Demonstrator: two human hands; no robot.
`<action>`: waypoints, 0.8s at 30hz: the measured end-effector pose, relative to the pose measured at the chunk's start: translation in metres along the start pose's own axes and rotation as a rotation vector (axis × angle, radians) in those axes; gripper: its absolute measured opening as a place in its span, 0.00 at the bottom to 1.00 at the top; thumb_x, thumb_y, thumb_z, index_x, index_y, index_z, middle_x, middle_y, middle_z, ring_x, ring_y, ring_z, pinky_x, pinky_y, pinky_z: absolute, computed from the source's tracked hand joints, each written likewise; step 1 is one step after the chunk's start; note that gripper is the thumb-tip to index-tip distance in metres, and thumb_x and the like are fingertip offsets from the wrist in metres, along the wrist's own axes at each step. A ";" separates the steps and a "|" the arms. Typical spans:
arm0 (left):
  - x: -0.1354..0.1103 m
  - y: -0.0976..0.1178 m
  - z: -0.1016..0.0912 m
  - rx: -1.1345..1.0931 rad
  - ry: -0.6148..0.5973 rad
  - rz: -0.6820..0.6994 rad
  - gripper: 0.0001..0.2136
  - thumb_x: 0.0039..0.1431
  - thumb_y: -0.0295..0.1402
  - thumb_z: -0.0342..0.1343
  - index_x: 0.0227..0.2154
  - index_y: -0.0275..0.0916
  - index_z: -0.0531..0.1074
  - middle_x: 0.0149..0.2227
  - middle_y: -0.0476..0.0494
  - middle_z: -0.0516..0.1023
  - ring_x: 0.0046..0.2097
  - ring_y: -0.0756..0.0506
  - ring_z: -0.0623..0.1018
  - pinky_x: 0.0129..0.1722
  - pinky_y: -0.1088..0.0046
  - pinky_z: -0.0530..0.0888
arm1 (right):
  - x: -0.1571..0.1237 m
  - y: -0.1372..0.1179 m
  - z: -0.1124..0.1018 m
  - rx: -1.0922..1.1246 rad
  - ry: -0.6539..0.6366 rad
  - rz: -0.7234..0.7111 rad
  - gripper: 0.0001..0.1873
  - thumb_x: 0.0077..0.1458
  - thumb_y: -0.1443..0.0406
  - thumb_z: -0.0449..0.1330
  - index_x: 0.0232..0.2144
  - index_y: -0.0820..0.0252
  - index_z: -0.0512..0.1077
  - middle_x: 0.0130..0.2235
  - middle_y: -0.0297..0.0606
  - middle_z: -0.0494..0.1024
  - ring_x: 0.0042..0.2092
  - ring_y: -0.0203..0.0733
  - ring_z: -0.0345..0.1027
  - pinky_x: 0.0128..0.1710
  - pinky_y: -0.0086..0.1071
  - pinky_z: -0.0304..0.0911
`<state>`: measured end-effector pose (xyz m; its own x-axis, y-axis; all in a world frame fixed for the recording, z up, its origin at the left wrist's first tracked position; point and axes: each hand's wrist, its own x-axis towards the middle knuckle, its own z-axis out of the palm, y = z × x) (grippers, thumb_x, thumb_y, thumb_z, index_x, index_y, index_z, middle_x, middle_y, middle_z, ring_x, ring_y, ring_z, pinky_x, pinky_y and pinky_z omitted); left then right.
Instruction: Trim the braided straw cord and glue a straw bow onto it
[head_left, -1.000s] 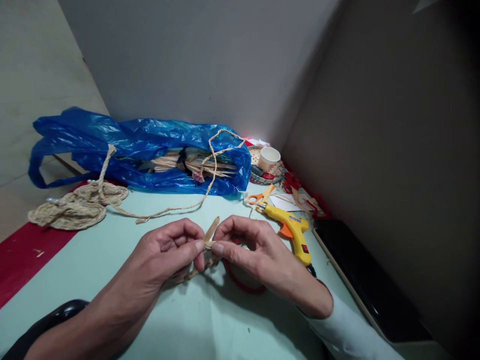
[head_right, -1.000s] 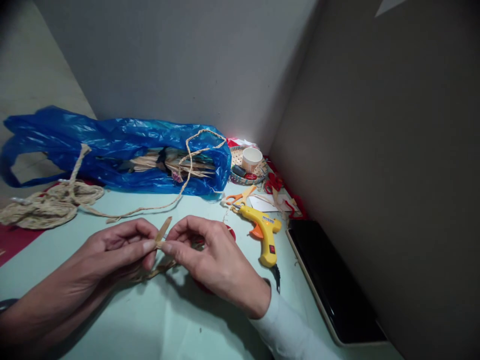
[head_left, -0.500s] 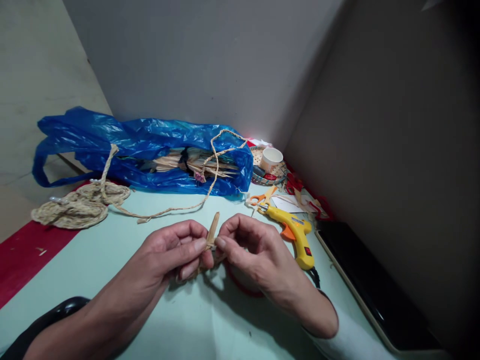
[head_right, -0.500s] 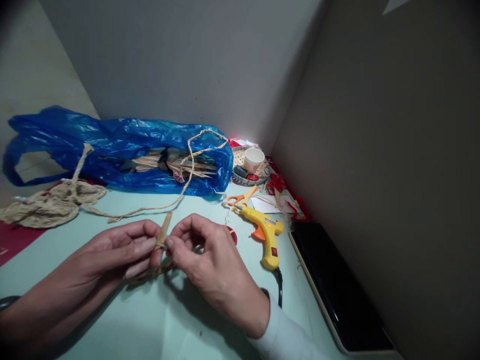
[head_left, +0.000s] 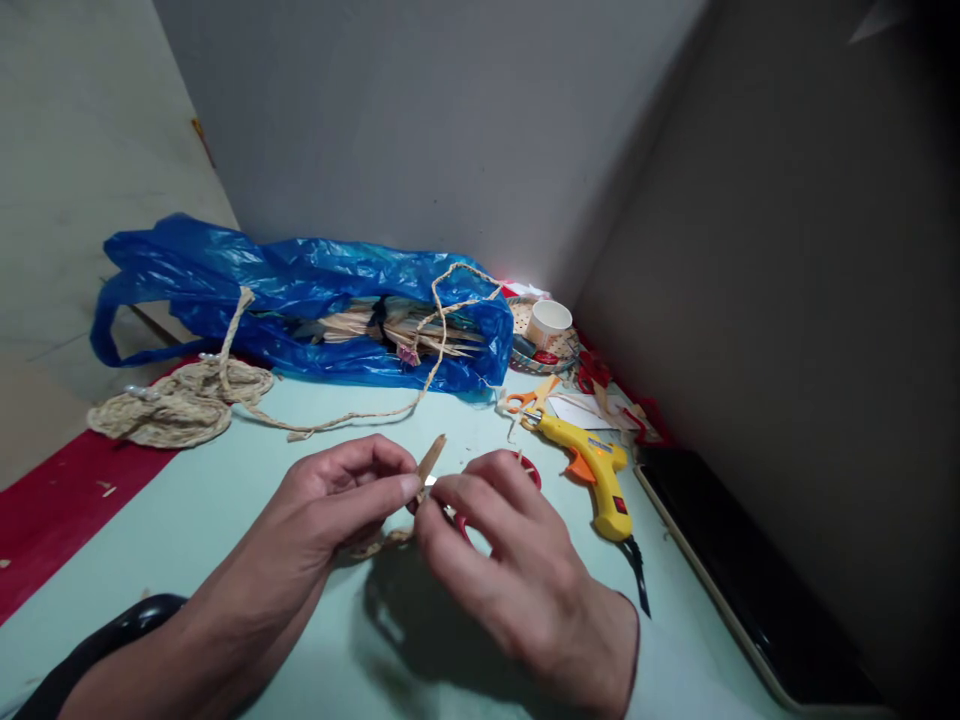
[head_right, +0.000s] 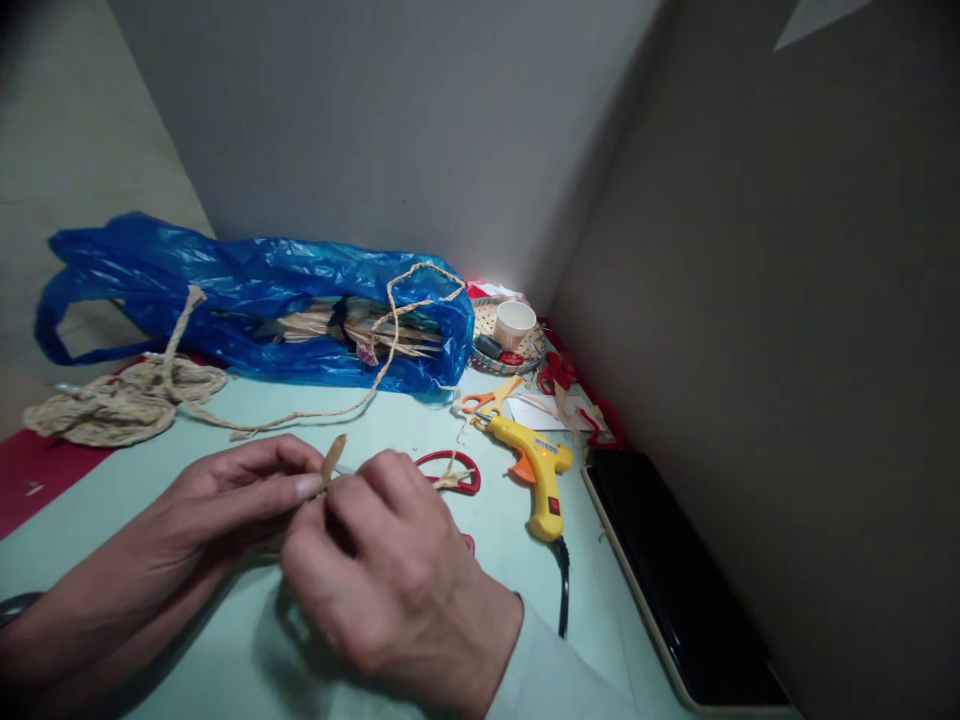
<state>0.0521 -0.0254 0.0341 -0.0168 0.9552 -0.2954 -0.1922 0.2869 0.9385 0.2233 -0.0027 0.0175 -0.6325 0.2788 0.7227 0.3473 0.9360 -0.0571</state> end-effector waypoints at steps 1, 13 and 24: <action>0.000 0.000 0.000 -0.003 -0.003 -0.006 0.07 0.48 0.35 0.67 0.27 0.40 0.75 0.29 0.48 0.76 0.34 0.46 0.74 0.33 0.73 0.72 | 0.000 -0.001 -0.001 -0.052 -0.013 -0.073 0.15 0.63 0.76 0.48 0.38 0.73 0.76 0.32 0.50 0.77 0.35 0.46 0.63 0.34 0.40 0.64; 0.009 0.000 -0.008 0.080 0.018 0.137 0.09 0.50 0.34 0.67 0.32 0.43 0.73 0.28 0.54 0.76 0.31 0.51 0.73 0.30 0.80 0.69 | 0.005 -0.001 -0.008 0.173 -0.035 0.176 0.11 0.65 0.73 0.52 0.39 0.66 0.75 0.35 0.44 0.80 0.36 0.42 0.66 0.38 0.36 0.65; 0.008 -0.019 -0.010 0.385 0.095 0.343 0.14 0.42 0.42 0.72 0.32 0.49 0.75 0.32 0.52 0.79 0.38 0.44 0.79 0.35 0.79 0.76 | 0.013 -0.003 -0.002 0.629 0.049 0.810 0.08 0.63 0.69 0.59 0.31 0.61 0.75 0.32 0.33 0.77 0.37 0.36 0.69 0.41 0.29 0.60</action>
<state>0.0460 -0.0234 0.0124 -0.1080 0.9932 0.0427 0.2146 -0.0187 0.9765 0.2151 -0.0025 0.0280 -0.3356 0.8811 0.3332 0.2229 0.4179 -0.8807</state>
